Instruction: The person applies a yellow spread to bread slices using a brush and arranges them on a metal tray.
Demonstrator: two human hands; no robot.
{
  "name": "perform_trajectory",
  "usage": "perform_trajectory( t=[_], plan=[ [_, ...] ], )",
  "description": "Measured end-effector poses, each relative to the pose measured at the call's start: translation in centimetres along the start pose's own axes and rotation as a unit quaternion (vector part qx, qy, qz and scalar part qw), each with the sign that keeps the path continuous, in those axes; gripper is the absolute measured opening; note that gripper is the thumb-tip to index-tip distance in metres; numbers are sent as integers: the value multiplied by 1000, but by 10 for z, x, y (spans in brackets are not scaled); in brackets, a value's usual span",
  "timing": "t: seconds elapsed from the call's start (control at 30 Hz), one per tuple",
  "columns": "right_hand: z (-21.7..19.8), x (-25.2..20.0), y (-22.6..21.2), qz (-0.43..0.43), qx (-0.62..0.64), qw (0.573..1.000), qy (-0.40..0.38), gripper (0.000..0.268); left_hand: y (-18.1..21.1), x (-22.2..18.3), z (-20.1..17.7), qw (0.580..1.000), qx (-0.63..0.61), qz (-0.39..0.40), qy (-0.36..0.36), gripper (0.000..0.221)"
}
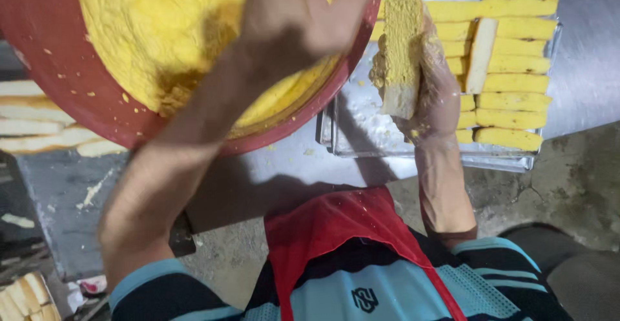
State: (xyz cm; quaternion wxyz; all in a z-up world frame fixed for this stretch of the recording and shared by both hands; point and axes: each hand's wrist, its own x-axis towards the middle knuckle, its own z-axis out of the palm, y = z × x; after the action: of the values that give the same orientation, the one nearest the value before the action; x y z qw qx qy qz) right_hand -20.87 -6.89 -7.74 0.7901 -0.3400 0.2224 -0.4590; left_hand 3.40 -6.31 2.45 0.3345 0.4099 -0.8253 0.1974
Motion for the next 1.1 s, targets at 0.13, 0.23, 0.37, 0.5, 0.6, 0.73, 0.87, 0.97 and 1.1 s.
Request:
perform_trajectory(
  t=[0.13,0.23,0.37,0.5,0.6,0.73,0.87,0.97,1.1],
  plan=[
    [6,24,-9,37,3,982,184,60,72,-6,21,991,-122,-22,40,11],
    [13,18,-11,5,347,901,261,51,71,-20,5,884,-449,-130,-12,5],
    [-16,12,22,-16,55,997,-50,45,31,-19,-3,905,-370,-210,12,13],
    [-94,44,36,-184,-403,890,108,47,83,-29,6,953,-288,-67,-68,33],
    [-94,40,47,-263,-456,846,83,43,86,-41,-7,920,-386,-62,-34,24],
    [-34,43,33,-111,-2,989,97,44,84,-38,-21,940,-317,-83,-96,32],
    [-1,37,23,-172,-97,980,-39,40,67,-41,-35,859,-469,-194,-67,18],
    [27,20,16,-72,-39,991,104,45,49,-31,-23,667,-514,-540,-1,11],
    [31,26,15,27,161,985,51,51,58,-36,-21,779,-447,-436,56,12]
  ],
)
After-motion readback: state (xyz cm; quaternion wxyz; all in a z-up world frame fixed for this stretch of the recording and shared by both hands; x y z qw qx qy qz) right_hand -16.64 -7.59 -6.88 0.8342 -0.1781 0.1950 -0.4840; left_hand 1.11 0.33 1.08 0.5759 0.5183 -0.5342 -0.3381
